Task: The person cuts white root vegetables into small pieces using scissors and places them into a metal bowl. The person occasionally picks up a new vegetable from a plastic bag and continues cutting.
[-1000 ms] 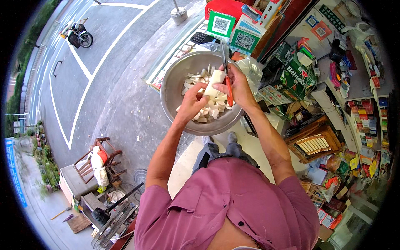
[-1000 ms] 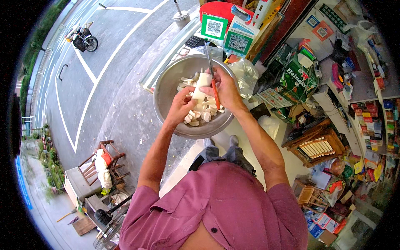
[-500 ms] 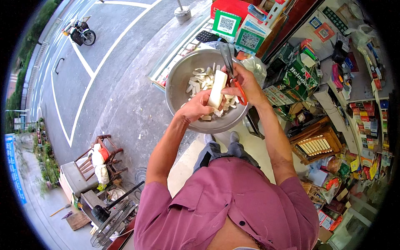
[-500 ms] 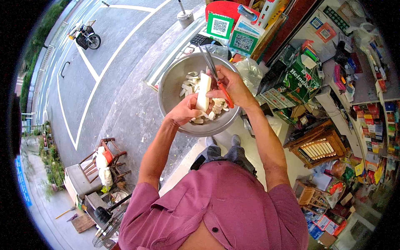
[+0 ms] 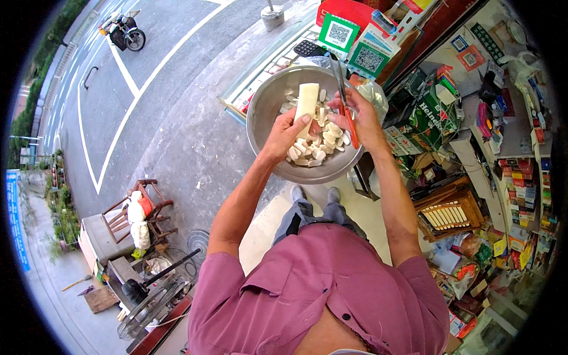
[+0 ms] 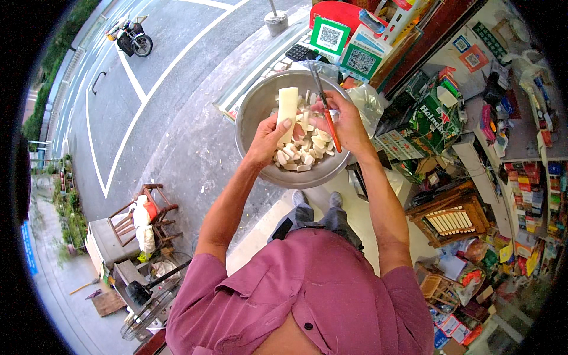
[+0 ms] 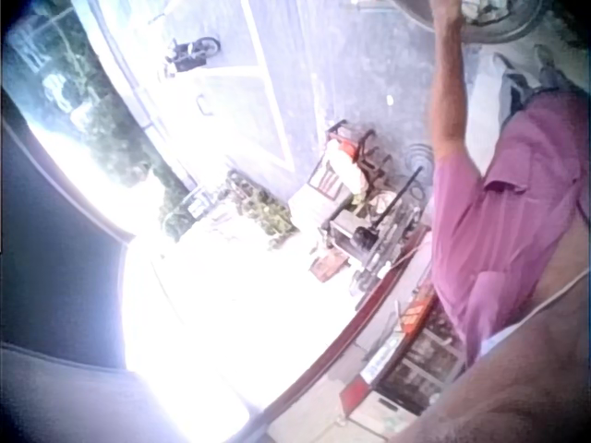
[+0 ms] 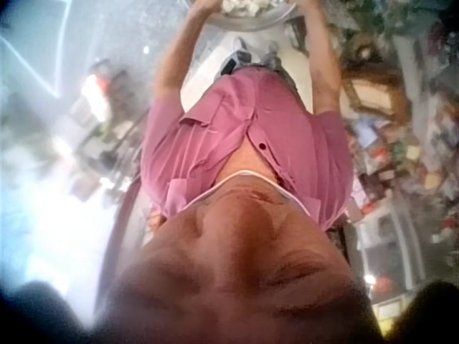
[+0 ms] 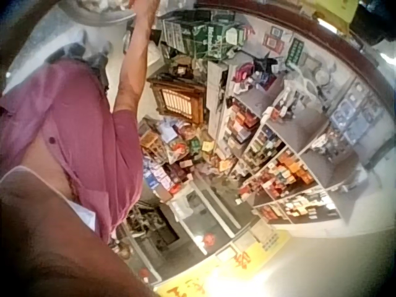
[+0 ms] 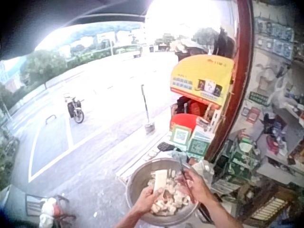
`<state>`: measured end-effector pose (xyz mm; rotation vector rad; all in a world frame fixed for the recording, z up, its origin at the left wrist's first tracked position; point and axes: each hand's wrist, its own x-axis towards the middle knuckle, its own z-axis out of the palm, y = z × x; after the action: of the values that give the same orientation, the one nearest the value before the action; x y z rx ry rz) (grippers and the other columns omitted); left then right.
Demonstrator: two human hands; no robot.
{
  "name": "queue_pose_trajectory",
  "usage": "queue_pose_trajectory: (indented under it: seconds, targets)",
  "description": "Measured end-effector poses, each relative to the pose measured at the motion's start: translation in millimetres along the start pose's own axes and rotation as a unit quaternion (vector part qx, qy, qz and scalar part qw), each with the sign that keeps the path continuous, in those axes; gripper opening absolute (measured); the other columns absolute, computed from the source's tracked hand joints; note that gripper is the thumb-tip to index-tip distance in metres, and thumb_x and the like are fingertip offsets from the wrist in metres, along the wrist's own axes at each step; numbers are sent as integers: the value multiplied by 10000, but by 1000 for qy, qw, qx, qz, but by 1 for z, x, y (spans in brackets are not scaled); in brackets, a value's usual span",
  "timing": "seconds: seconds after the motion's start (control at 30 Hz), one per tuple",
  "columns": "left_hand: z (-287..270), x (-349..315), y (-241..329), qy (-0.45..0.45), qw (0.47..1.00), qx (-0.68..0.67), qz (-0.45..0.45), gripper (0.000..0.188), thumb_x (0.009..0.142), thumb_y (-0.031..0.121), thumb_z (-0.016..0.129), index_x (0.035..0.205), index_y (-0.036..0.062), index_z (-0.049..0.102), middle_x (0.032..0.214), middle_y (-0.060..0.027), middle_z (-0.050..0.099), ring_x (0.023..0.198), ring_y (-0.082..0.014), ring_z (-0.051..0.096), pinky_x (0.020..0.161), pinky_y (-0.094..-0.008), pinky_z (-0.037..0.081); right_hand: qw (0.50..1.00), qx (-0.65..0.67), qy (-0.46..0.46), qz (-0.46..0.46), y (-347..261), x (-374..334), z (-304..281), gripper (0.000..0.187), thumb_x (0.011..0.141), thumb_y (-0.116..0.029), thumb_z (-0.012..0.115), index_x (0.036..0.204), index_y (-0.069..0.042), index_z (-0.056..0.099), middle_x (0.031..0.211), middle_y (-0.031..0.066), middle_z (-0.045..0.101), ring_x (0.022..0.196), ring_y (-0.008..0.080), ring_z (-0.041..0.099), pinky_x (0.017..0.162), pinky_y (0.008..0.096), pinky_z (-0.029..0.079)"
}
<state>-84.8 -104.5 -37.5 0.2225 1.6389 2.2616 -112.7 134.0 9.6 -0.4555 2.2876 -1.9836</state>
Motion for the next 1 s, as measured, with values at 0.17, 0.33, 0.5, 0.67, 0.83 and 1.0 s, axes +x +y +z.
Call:
queue_pose_trajectory:
  seconds: [0.17,0.33,0.5,0.67,0.83,1.0]
  targets:
    - [-1,-8,3,19,997,18,71,330,1074,164,633,1364,18,576,1124,-100,730,928,-174,697,859,-325,570,983,176,39,-23,14,6,6,370,964,-131,733,1293,-30,596,1226,139,716,1218,233,668,1100,405,493]
    - [-3,-20,6,55,996,-11,71,245,1075,167,621,1272,27,585,1077,-108,716,914,-184,697,846,-337,565,979,194,17,-66,0,11,11,361,1037,-193,563,1363,-56,493,1330,186,683,1314,274,616,1203,468,386]
    - [-9,-24,-5,74,997,-21,29,285,1094,235,572,1278,21,611,984,-93,716,881,-163,679,809,-317,552,986,155,23,-51,-8,6,15,323,1013,-116,619,1312,-46,518,1134,119,684,1017,197,688,913,366,531]
    - [12,-38,23,71,997,23,30,306,1072,208,530,1280,4,627,948,-84,721,861,-147,679,794,-305,553,990,-86,-91,72,-30,-26,-6,328,981,-39,664,1304,-34,606,958,-3,614,839,89,618,751,250,503]
    - [23,-40,28,39,999,-5,-15,294,1052,171,521,1283,24,629,917,-56,703,796,-129,666,745,-293,563,955,-224,-177,79,-54,-61,-23,480,887,-54,713,1351,-20,596,892,88,672,782,191,640,749,340,527]
    - [54,-44,39,-21,996,80,-13,267,1117,286,579,1187,33,629,748,-4,629,631,-80,578,581,-256,462,936,-278,-206,65,-71,-78,-27,490,873,-92,752,1330,-14,594,944,179,673,837,307,687,794,407,535]
